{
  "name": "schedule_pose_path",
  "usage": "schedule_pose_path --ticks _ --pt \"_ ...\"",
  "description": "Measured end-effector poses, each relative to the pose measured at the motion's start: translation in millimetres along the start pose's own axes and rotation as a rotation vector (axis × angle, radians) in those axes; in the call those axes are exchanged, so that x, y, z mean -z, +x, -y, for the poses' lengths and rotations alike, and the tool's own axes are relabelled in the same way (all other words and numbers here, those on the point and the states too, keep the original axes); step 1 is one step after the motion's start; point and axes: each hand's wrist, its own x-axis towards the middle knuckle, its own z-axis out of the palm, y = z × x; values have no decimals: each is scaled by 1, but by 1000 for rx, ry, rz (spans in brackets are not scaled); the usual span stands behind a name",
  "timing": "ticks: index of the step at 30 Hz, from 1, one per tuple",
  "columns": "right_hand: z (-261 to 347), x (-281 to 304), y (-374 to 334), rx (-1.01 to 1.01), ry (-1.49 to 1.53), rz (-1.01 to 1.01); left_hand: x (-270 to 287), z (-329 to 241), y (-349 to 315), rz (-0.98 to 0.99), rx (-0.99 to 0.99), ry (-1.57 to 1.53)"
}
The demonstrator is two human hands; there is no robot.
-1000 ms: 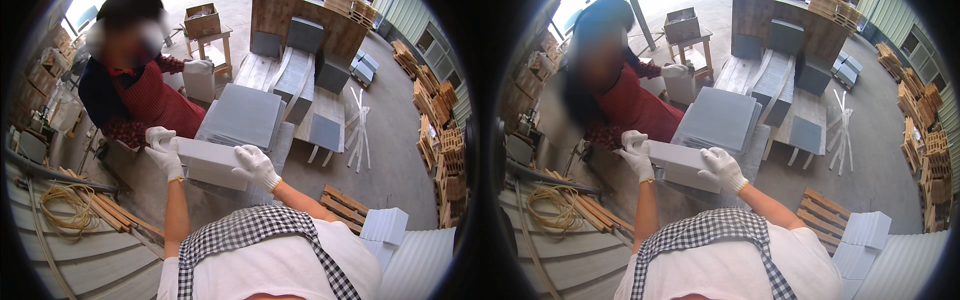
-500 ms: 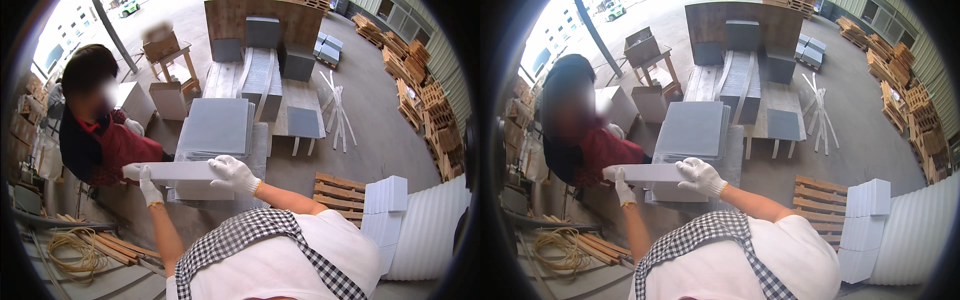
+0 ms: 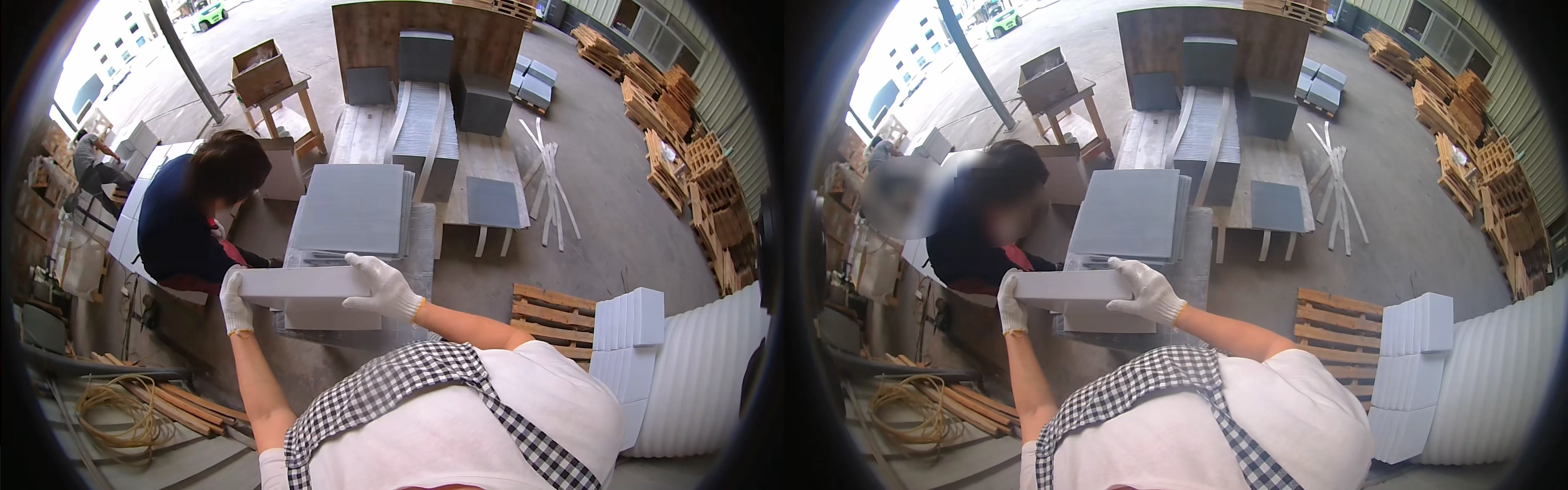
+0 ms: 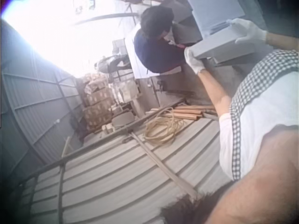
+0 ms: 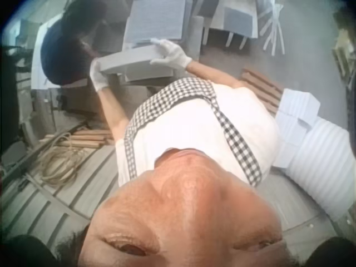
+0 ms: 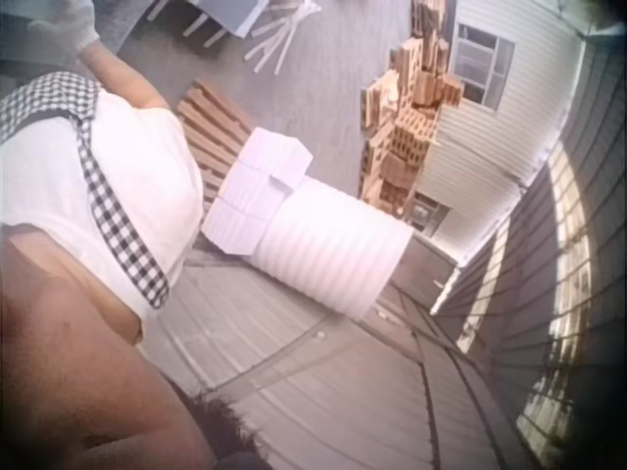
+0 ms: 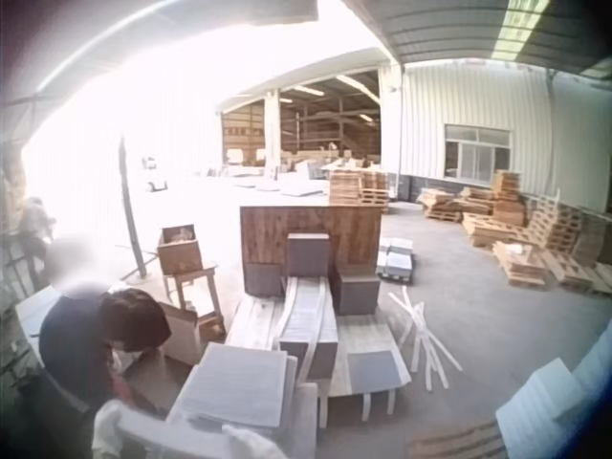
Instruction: The person stacks white and gray rectangular panels on a wooden pallet in a warehouse. They pick up panels, align them, and place them in neat piles while a coworker assists by handing over additional panels.
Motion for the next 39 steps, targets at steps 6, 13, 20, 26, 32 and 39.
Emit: schedule_pose_path --ticks 6,13,20,26,32,39 --pt "-7 -12 -7 -195 205 -9 1 7 5 -33 -63 22" --pt "-28 -31 -12 -388 174 85 7 9 9 11 -53 -10" --pt "-14 -14 -7 -456 187 157 -3 4 2 -39 -36 16" --pt "-18 -14 -7 -464 198 152 -12 0 -3 -33 -15 -43" --pt "-40 -35 -17 -391 96 76 -8 6 4 -16 -48 -22" --pt "-48 -39 -19 -462 133 149 -3 8 5 -52 -43 -21"
